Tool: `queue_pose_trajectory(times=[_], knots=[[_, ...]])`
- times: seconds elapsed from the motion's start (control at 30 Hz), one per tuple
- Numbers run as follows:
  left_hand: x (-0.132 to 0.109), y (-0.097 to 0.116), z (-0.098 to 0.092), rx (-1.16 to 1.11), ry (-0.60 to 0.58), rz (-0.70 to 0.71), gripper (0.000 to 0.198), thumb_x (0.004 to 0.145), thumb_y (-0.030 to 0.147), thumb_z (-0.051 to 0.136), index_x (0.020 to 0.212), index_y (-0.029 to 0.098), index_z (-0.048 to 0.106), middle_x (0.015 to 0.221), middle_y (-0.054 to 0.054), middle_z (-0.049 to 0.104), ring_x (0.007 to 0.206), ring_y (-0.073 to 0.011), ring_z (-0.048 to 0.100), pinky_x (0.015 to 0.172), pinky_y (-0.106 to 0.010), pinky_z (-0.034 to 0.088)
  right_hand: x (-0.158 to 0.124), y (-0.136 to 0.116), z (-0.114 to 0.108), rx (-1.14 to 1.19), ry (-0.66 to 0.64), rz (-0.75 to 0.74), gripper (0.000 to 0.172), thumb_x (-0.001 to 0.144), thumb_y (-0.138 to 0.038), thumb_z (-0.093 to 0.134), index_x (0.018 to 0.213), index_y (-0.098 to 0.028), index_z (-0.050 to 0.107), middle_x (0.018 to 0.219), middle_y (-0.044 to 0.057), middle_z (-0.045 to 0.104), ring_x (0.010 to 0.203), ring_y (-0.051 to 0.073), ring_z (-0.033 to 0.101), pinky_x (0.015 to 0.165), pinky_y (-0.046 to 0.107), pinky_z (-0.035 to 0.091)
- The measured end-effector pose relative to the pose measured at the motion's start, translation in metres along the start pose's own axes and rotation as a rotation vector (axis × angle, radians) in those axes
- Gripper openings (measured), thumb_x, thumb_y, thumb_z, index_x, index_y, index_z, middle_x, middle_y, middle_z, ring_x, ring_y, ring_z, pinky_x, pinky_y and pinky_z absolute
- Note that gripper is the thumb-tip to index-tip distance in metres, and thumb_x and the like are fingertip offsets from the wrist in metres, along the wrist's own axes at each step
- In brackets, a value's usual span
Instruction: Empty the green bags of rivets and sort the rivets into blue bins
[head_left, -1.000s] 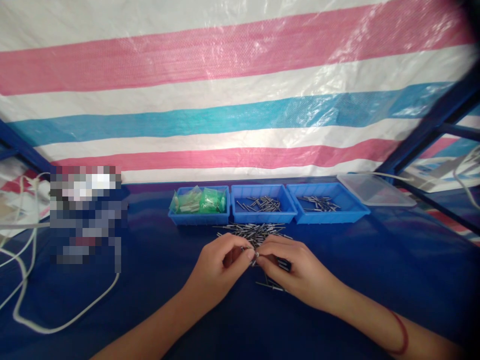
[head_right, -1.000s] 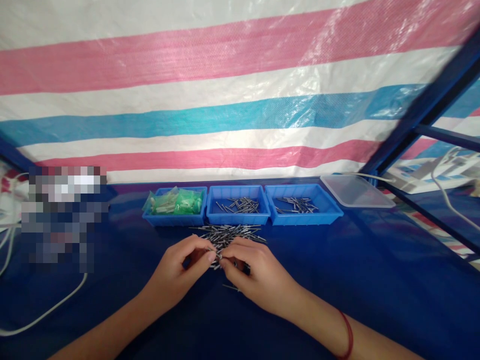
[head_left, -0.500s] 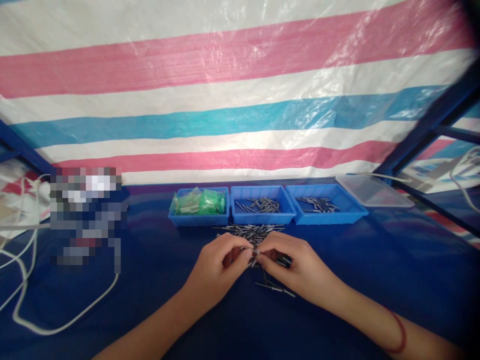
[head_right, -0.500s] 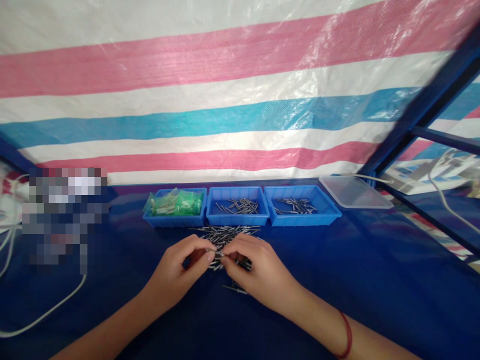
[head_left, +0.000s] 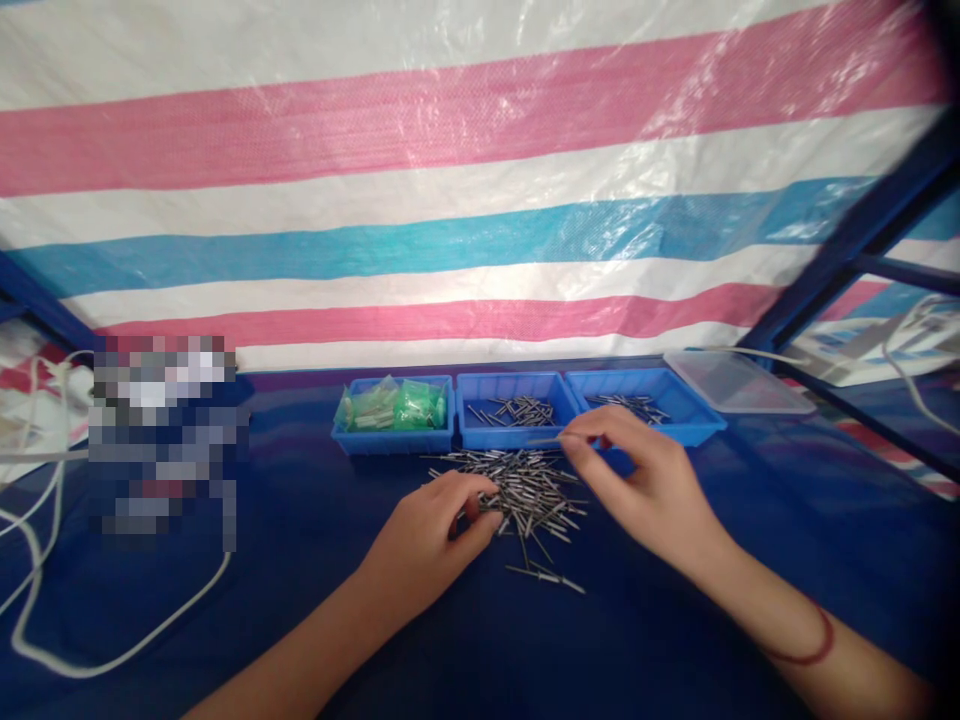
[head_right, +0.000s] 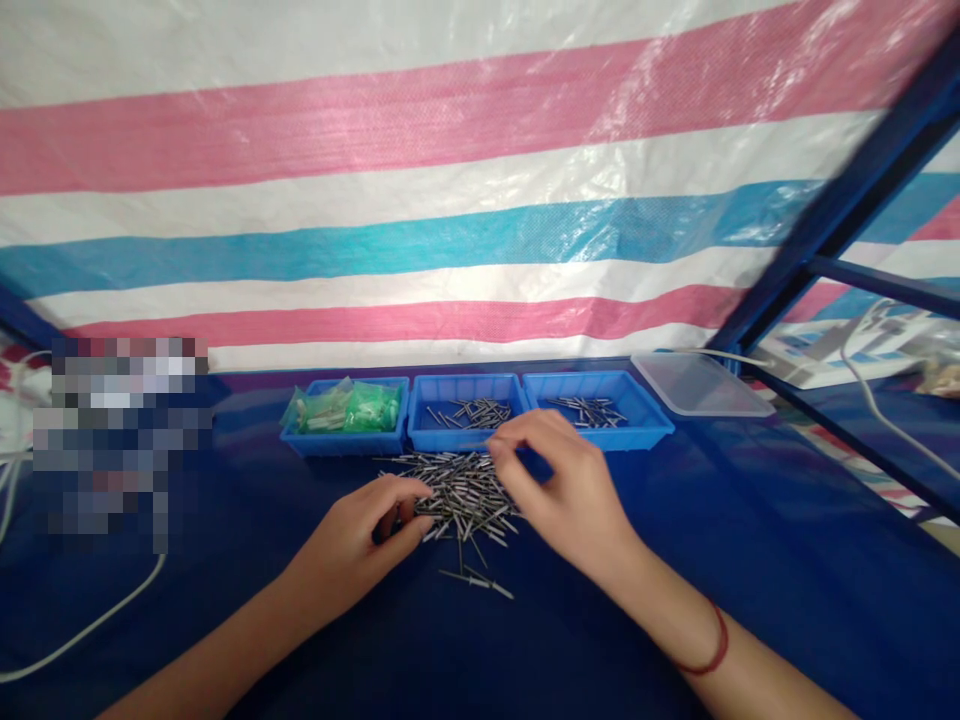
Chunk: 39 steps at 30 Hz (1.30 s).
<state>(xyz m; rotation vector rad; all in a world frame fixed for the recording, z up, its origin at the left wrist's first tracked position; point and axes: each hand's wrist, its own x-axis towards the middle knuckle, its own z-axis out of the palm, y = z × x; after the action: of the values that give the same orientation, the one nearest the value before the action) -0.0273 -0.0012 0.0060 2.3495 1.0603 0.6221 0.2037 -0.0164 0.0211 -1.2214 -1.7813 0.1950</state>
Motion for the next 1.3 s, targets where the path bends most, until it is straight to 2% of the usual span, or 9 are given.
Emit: queue_pose_trajectory(times=[0.07, 0.13, 0.27, 0.33, 0.53, 0.73, 0.93, 1.1, 1.3], knots=[[0.0, -0.002, -0.001, 0.038, 0.001, 0.002, 0.018, 0.089, 0.028, 0.054, 0.105, 0.021, 0.06, 0.084, -0.001, 0.062, 0.073, -0.0144, 0.057, 0.064, -0.024, 0.042, 0.01, 0.019, -0.017, -0.159, 0.145, 0.074, 0.012, 0.088, -0.03, 0.053, 0.083, -0.022, 0.06, 0.08, 0.004, 0.064, 0.076, 0.02, 0.057, 0.069, 0.033, 0.044], [0.0, -0.004, -0.002, 0.073, -0.004, 0.008, 0.017, 0.089, 0.029, 0.055, 0.103, 0.021, 0.061, 0.09, -0.002, 0.062, 0.082, -0.0164, 0.058, 0.071, -0.026, 0.044, 0.018, 0.04, -0.033, -0.362, 0.199, 0.115, 0.014, 0.087, -0.032, 0.054, 0.085, -0.021, 0.062, 0.081, 0.006, 0.066, 0.075, 0.022, 0.059, 0.068, 0.034, 0.044], [0.0, -0.009, -0.001, 0.136, -0.037, 0.027, 0.022, 0.085, 0.033, 0.062, 0.103, 0.021, 0.061, 0.099, -0.004, 0.061, 0.093, -0.0198, 0.058, 0.082, -0.031, 0.045, 0.026, 0.063, -0.047, -0.555, 0.14, 0.07, 0.018, 0.084, -0.033, 0.054, 0.087, -0.019, 0.065, 0.084, 0.009, 0.069, 0.081, 0.027, 0.062, 0.081, 0.043, 0.042], [-0.001, -0.011, 0.0, 0.167, -0.064, 0.032, 0.022, 0.084, 0.034, 0.063, 0.101, 0.021, 0.062, 0.1, -0.004, 0.06, 0.093, -0.0203, 0.058, 0.082, -0.032, 0.045, 0.024, 0.057, -0.043, -0.546, 0.099, 0.031, 0.019, 0.085, -0.033, 0.054, 0.09, -0.018, 0.065, 0.085, 0.008, 0.069, 0.083, 0.027, 0.062, 0.083, 0.044, 0.041], [0.0, -0.01, 0.002, 0.227, -0.081, 0.046, 0.012, 0.088, 0.029, 0.058, 0.097, 0.021, 0.062, 0.097, -0.003, 0.061, 0.09, -0.0195, 0.058, 0.079, -0.031, 0.045, 0.009, 0.014, -0.01, -0.318, -0.116, -0.162, 0.014, 0.089, -0.027, 0.053, 0.088, -0.02, 0.064, 0.09, 0.006, 0.068, 0.088, 0.022, 0.058, 0.082, 0.038, 0.044], [0.002, -0.01, 0.007, 0.257, -0.049, 0.022, 0.016, 0.09, 0.035, 0.054, 0.092, 0.021, 0.062, 0.091, -0.002, 0.06, 0.084, -0.0189, 0.058, 0.076, -0.031, 0.044, -0.003, 0.002, 0.014, -0.209, -0.393, -0.249, 0.016, 0.09, -0.021, 0.051, 0.081, -0.018, 0.064, 0.081, 0.006, 0.065, 0.083, 0.02, 0.055, 0.078, 0.037, 0.044], [0.001, -0.01, 0.012, 0.297, -0.012, 0.064, 0.024, 0.086, 0.041, 0.058, 0.102, 0.023, 0.061, 0.097, -0.004, 0.059, 0.088, -0.0205, 0.057, 0.076, -0.033, 0.041, -0.007, -0.001, 0.021, -0.187, -0.446, -0.26, 0.014, 0.088, -0.018, 0.054, 0.077, -0.018, 0.063, 0.078, 0.005, 0.063, 0.081, 0.019, 0.055, 0.074, 0.035, 0.045], [-0.001, -0.001, 0.018, 0.379, 0.013, 0.13, 0.031, 0.081, 0.052, 0.061, 0.098, 0.025, 0.063, 0.098, -0.003, 0.061, 0.089, -0.0225, 0.054, 0.074, -0.037, 0.034, -0.007, -0.002, 0.021, -0.197, -0.439, -0.24, 0.014, 0.086, -0.014, 0.053, 0.078, -0.018, 0.063, 0.078, 0.005, 0.063, 0.082, 0.019, 0.055, 0.075, 0.035, 0.045], [-0.001, 0.004, 0.026, 0.462, 0.033, 0.135, 0.015, 0.091, 0.036, 0.054, 0.09, 0.024, 0.063, 0.097, -0.001, 0.062, 0.09, -0.0205, 0.052, 0.075, -0.037, 0.03, -0.006, -0.002, 0.02, -0.197, -0.421, -0.216, 0.014, 0.087, -0.015, 0.052, 0.08, -0.018, 0.063, 0.078, 0.004, 0.063, 0.081, 0.019, 0.055, 0.075, 0.034, 0.044]])
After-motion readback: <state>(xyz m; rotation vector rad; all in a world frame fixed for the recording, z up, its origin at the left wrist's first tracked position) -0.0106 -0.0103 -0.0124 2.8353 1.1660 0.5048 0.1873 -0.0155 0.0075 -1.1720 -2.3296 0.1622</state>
